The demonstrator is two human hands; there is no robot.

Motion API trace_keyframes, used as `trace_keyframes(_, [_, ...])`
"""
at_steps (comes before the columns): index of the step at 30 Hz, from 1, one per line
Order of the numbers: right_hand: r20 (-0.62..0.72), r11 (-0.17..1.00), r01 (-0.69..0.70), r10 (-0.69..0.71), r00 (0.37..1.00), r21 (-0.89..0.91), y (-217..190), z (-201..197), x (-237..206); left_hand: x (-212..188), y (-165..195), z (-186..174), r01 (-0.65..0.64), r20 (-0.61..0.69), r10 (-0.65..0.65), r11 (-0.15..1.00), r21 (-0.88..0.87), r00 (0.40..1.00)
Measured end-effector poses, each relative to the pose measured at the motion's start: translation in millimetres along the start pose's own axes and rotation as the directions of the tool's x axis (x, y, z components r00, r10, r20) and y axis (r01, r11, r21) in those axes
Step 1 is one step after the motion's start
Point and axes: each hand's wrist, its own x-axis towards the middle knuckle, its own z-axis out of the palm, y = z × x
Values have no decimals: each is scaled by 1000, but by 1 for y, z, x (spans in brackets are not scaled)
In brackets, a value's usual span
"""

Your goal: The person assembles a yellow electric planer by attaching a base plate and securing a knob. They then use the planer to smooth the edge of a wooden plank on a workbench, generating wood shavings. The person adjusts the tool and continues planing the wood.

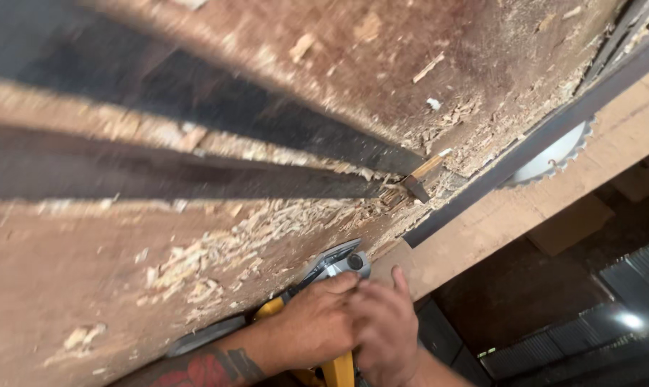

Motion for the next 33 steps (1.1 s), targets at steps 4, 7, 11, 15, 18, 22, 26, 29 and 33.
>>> trace_keyframes(4, [-98,191,-635,979,179,749,-35,30,-8,1,-2,2,83,101,-86,996,27,991])
trace_keyframes(7, [-36,41,-539,999,20,841,-47,44,-14,-1,-2,1,52,7,-53,997,59,999])
trace_keyframes(11, [-166,346,-604,928,334,718,-40,36,-17,-8,0,5,50,49,-54,995,84,997])
trace_keyframes(15, [-119,990,29,-46,992,-142,-6,5,-16,-16,0,17,1,52,-3,999,41,999])
trace_keyframes(18, [103,922,376,-366,925,-90,14,-5,-14,-21,0,24,36,84,-28,995,-90,996])
trace_keyframes(22, [25,1000,-9,8,1000,22,3,4,-9,-18,-2,23,24,218,-30,999,32,975])
trace_keyframes(26, [41,-138,-536,981,-190,832,-42,36,-5,-9,-2,16,76,147,-91,992,103,985])
trace_keyframes(29, [-9,-8,-586,1000,-27,811,-53,41,-15,-10,3,10,29,98,-43,989,143,994])
trace_keyframes(33, [-46,352,-591,882,468,726,-39,22,-39,-14,17,15,64,158,-80,993,103,984])
